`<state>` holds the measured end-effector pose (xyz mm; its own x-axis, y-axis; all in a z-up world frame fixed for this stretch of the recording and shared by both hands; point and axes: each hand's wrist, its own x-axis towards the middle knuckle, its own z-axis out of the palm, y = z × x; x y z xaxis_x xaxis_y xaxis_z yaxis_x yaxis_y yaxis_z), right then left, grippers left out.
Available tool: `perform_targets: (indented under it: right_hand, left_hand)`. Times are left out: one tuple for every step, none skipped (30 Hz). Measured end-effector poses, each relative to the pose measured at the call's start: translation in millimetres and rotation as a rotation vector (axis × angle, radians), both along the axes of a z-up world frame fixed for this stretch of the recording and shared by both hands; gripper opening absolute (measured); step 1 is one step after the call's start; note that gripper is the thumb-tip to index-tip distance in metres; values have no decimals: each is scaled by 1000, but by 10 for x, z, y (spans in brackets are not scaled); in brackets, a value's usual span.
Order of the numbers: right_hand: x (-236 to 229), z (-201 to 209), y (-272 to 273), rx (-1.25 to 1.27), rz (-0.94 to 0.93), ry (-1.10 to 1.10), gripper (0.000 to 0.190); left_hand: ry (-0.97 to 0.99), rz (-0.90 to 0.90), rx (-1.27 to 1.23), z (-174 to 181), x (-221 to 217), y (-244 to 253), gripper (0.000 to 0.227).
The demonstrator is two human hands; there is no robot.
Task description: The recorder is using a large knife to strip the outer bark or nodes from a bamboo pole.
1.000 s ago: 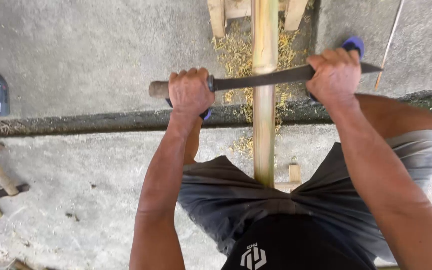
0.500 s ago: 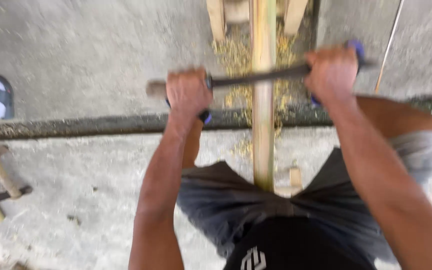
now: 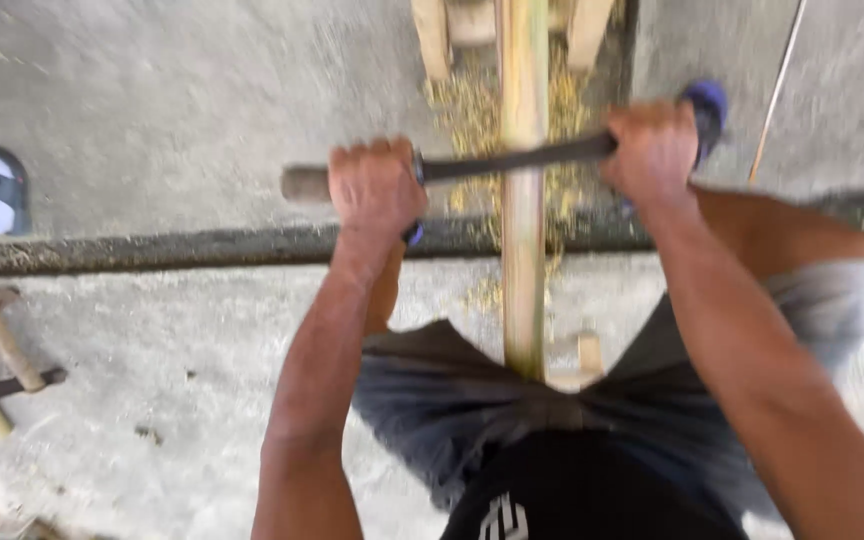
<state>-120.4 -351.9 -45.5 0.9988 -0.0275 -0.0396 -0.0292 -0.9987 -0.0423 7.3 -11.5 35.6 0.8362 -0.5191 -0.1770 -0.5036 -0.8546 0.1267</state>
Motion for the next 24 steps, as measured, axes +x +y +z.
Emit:
perform_targets:
  right_hand:
    - [95,29,-6,-11,1,-34,9]
    - [199,44,-18,8,-1,-57,5]
    - [39,69,52,43,-7,-25,6]
    - [-177,-616,-354,50,-10,-5,6]
    - [-392,-1241,-573,209,-58,-2,5]
    - [-430,-1856,-596,366,-113,2,5]
    - [-206,-1242,-533,351,-102,-50,5]
    - [-14,-652,-313,254,-104,0,6]
    - [-89,-62,36,164,-122,88,15]
    - [187,-88,-121,156,-126,76,15]
    - [157,-110,-125,74,-59,19,6]
    - [106,-136,-121,-4,10,-39,5]
    - [-10,-71,-57,0,10,-30,5]
    - [-124,23,7,-30,29,12,10]
    - [69,86,-69,-90,43,-2,19]
    - [239,66,-120,-115,38,-48,19]
    - [127,55,-63,-3,3,-53,19]
    - [11,23,1,108,-33,-59,19]
    - [43,31,-17,120,-29,-32,19]
    - [68,40,-27,134,-47,-11,9]
    - [202,47,-90,136,-66,-18,6]
    - [-12,-45,-25,137,-62,-18,6]
    - [-46,-156,-40,164,-48,-100,4]
    - [-65,-281,-67,191,-32,-182,3]
  left_hand:
    - [-34,1,-11,26,60,-41,19]
    - [-35,6,24,37,130,-88,9]
    - [17,7,76,50,-9,-71,5]
    - [37,4,82,52,9,-89,5]
    - [-39,-23,58,75,-55,-68,5]
    - [-115,-50,33,122,-131,-45,7]
    - [-167,-47,16,140,-62,-91,7]
    - [-48,-13,113,168,23,-142,8]
    - [111,15,216,175,54,-187,10]
    - [99,11,207,121,206,-235,10]
    - [109,-10,173,102,83,-151,11]
    - [119,-28,139,92,-61,-59,13]
    - [128,-28,143,108,-100,-52,13]
    - [39,-44,98,152,-138,-45,9]
    - [-106,-60,26,143,89,-155,7]
    - [-154,-60,4,119,196,-207,7]
    - [-65,-36,39,109,74,-173,11]
    - [23,-11,75,80,-54,-130,16]
    - [51,-6,87,117,-94,-117,16]
    - [18,-5,48,159,-139,-98,11]
    - [-44,-5,-2,195,-94,-125,9]
    - [-44,-2,-1,209,-176,-99,9]
    - [-59,0,-1,192,-105,-138,11]
    - [-74,3,-1,170,-24,-187,13]
